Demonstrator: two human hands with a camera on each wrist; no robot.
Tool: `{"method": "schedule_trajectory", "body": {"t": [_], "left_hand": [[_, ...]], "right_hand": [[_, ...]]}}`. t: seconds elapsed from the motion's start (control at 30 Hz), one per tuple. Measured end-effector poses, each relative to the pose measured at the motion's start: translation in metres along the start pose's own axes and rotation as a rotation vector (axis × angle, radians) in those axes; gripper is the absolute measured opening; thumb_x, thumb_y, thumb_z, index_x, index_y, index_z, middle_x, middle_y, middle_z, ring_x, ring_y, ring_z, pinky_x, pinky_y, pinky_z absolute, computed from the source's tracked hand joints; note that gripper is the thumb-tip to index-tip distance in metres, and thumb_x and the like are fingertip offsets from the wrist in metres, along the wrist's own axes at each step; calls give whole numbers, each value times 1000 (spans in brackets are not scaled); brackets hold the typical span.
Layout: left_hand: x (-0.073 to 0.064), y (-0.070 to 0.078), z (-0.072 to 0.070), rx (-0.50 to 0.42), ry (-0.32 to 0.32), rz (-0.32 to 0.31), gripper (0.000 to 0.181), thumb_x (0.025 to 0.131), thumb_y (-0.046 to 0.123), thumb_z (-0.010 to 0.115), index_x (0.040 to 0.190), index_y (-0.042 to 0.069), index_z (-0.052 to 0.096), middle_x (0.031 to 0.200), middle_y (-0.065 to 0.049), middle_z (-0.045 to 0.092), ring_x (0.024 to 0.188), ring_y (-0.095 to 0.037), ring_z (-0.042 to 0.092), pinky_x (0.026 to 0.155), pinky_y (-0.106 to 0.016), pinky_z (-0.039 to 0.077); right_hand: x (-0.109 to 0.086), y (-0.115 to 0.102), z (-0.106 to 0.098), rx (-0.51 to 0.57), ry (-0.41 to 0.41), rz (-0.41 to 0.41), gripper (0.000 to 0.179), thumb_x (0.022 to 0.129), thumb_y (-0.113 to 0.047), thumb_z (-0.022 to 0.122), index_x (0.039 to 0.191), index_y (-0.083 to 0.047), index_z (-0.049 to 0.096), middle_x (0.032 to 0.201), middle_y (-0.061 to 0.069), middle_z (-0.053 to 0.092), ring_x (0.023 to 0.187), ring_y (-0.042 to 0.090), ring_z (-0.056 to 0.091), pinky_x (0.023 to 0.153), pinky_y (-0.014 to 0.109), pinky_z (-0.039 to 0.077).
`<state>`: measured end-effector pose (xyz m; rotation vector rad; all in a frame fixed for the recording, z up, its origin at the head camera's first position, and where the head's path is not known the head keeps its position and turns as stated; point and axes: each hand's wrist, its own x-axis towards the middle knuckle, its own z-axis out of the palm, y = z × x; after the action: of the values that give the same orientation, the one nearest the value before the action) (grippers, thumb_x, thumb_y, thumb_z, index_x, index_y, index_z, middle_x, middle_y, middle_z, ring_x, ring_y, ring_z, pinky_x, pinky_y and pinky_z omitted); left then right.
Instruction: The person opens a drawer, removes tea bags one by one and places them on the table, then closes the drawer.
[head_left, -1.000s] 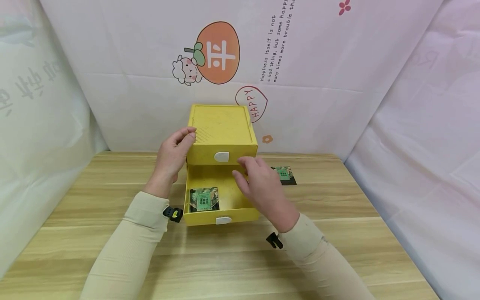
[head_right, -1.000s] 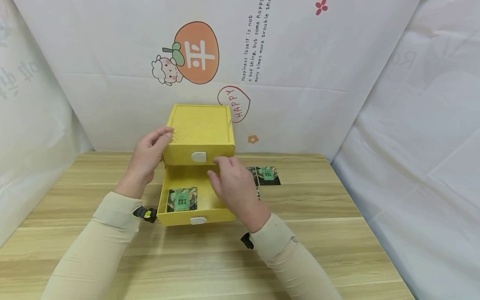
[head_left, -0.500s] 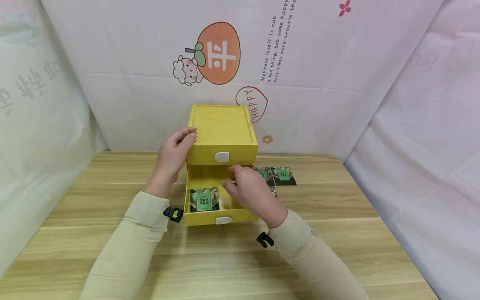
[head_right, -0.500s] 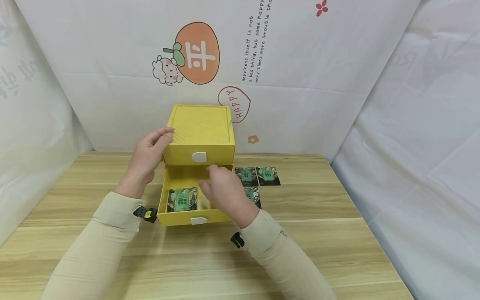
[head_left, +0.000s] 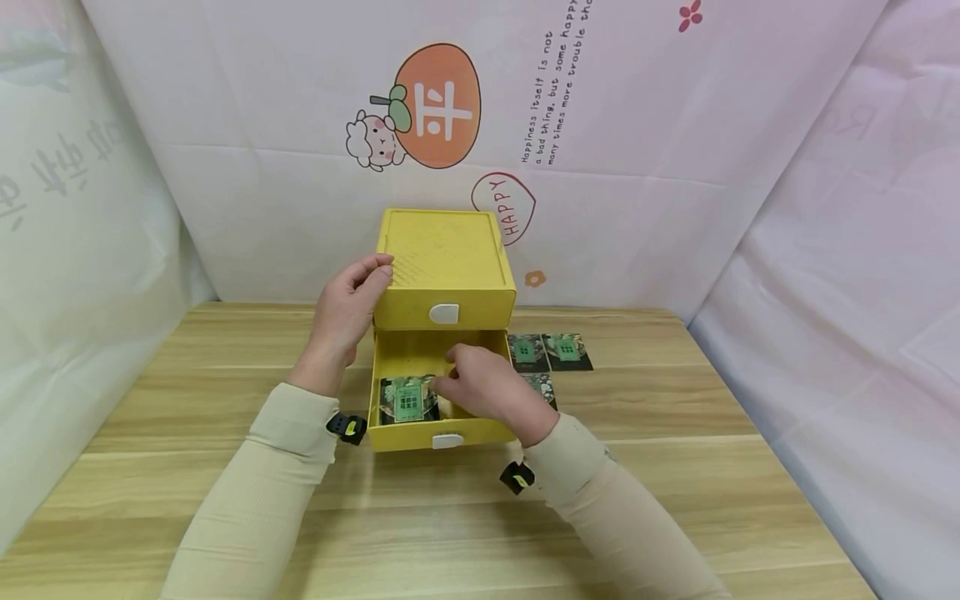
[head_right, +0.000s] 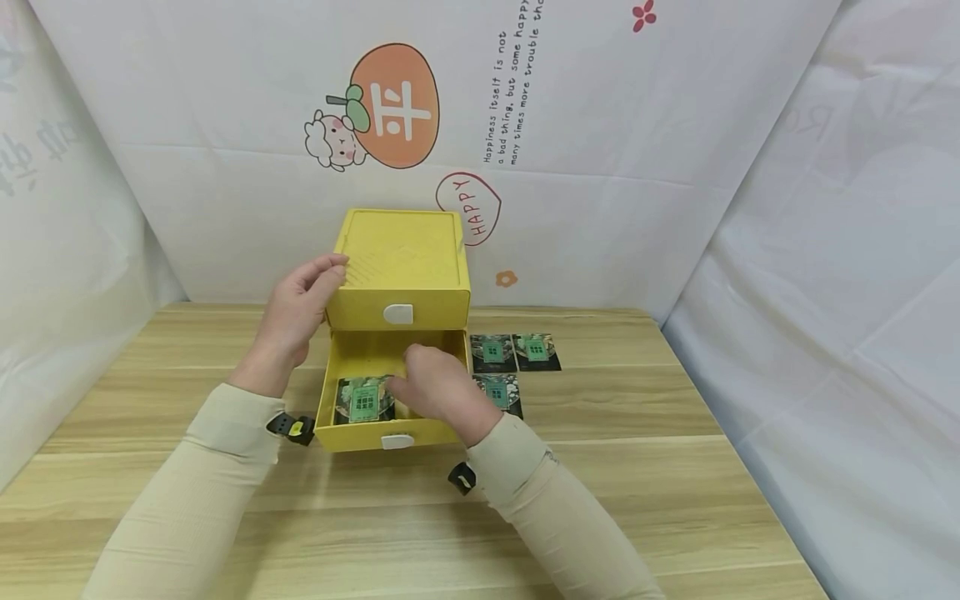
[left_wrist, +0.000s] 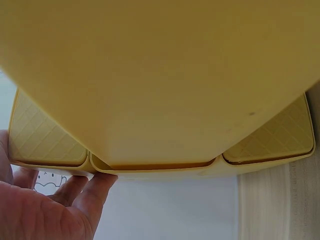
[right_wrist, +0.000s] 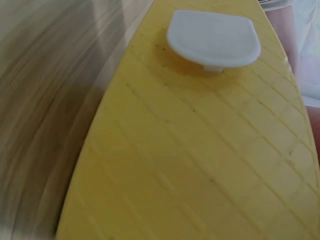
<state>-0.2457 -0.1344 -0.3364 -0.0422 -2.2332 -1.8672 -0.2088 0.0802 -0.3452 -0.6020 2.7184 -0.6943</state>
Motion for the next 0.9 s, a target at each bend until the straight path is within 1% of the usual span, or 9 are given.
{"method": "schedule_trajectory", "body": {"t": [0.1,0.2,0.27,0.37,0.43,0.5,0.6,0.73,0.9], "left_hand": [[0,0,0,2,1,0,47,104,50,57,143,23,64,147,-2,57,133,-22,51,111,-46,43],[0,0,1,2,5,0,47,105,50,57,142,23,64,146,-2,57,132,-22,52,110,-45,43],[0,0,1,2,7,0,46,105,49,57,142,23,64,145,-2,57,131,-22,52,109,-45,44],[0,1,1,7,8,-2,47,105,50,57,142,23,64,146,-2,57,131,-22,52,110,-45,44],[0,0,1,7,7,-3,47,105,50,57,143,23,64,146,-3,57,132,-22,52,109,-45,44],[-1,0,1,9,6,-4,48,105,50,57,143,22,64,146,-3,57,132,-22,52,110,-45,44],[-1,0,0,7,8,-3,47,105,50,57,143,22,64,146,-3,58,132,-22,52,109,-45,44],[0,0,1,5,10,1,47,105,50,57,143,22,64,146,-3,58,132,-22,52,109,-45,44],[0,1,1,4,10,1,47,105,49,57,142,22,64,145,-3,58,131,-22,52,109,-44,44]], "right_hand": [[2,0,1,4,-19,10,54,103,-33,64,142,5,58,78,2,61,55,11,44,55,28,37],[4,1,3,14,-31,8,52,104,-34,63,139,4,60,89,9,69,58,12,50,57,29,40],[5,2,4,28,-40,4,52,104,-34,63,138,5,60,87,8,68,56,13,51,58,29,41],[5,2,4,63,-61,1,51,104,-34,62,137,5,60,76,6,65,52,13,49,57,30,41],[5,2,4,87,-71,2,49,104,-33,63,135,5,60,74,4,67,53,13,52,58,29,43],[5,2,5,108,-82,3,45,105,-33,63,130,4,61,73,7,69,54,15,54,56,30,43],[6,1,6,134,-88,5,41,104,-31,64,127,3,62,78,10,74,62,20,65,58,29,46],[6,1,7,158,-92,12,46,103,-30,65,134,4,60,84,12,76,76,29,73,63,29,50],[9,-1,9,177,-99,20,50,102,-28,66,139,5,58,88,12,76,79,27,75,68,29,54]]}}
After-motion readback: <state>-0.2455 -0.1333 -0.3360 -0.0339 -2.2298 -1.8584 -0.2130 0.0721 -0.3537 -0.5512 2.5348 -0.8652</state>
